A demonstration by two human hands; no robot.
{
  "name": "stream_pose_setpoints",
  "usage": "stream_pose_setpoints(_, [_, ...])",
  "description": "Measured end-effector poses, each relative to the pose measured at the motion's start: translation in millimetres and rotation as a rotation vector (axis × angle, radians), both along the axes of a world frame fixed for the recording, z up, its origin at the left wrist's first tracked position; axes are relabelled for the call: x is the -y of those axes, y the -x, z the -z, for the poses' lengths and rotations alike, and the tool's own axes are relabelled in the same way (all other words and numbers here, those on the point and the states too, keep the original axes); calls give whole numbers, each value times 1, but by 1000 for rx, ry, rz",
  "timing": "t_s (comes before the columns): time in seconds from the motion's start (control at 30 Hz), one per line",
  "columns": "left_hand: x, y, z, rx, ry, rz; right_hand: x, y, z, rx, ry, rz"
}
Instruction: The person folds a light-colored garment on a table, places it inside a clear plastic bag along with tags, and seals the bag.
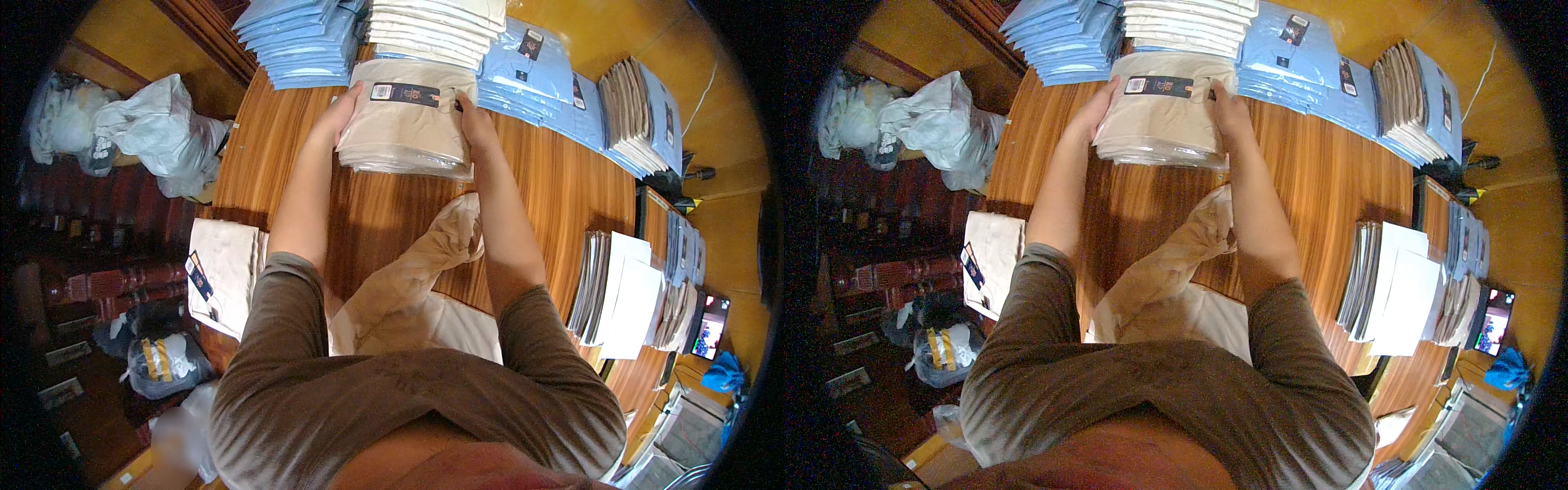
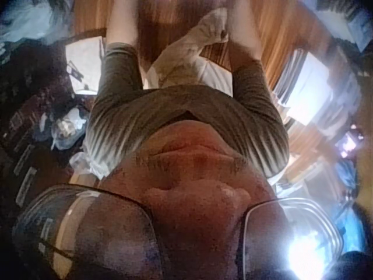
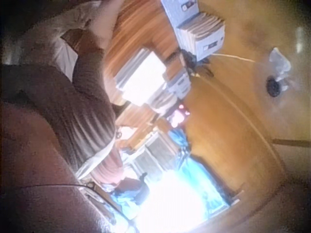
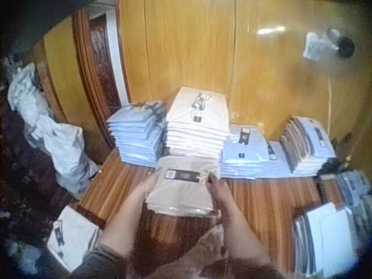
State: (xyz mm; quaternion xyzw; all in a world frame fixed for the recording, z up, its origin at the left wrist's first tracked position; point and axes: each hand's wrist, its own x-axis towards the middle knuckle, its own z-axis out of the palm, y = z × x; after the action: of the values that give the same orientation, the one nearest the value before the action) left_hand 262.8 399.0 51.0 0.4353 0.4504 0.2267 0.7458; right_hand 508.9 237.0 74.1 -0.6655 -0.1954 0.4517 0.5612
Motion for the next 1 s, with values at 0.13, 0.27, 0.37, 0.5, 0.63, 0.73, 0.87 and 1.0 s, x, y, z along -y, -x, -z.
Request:
stream_pose_setpoints(0.13, [-1,-1,-10,68,31,34,-7,-19,17,68,22,-53])
stream_pose_setpoints(0.27, [21,-7,-46,-9,-6,3,2,-25,24,201,-52,5])
stream_pose_setpoints(0.37, [18,0,-43,-61,-70,52,17,-11,12,242,-88,35])
stream_pose_setpoints(0.5, [21,6,-47,-59,-76,51,48,10,-9,299,-119,121])
stream_pose_setpoints(0.63, [35,21,-51,-59,25,0,78,7,-21,94,102,42])
stream_pose_setpoints(0.73, [27,15,-31,-47,26,73,68,2,13,37,66,-35])
stream_pose_setpoints(0.87, [25,0,-37,-89,-30,111,51,8,13,19,127,-36])
stream_pose_setpoints(1.0, [15,-2,-37,-168,-102,100,47,1,20,80,170,-70])
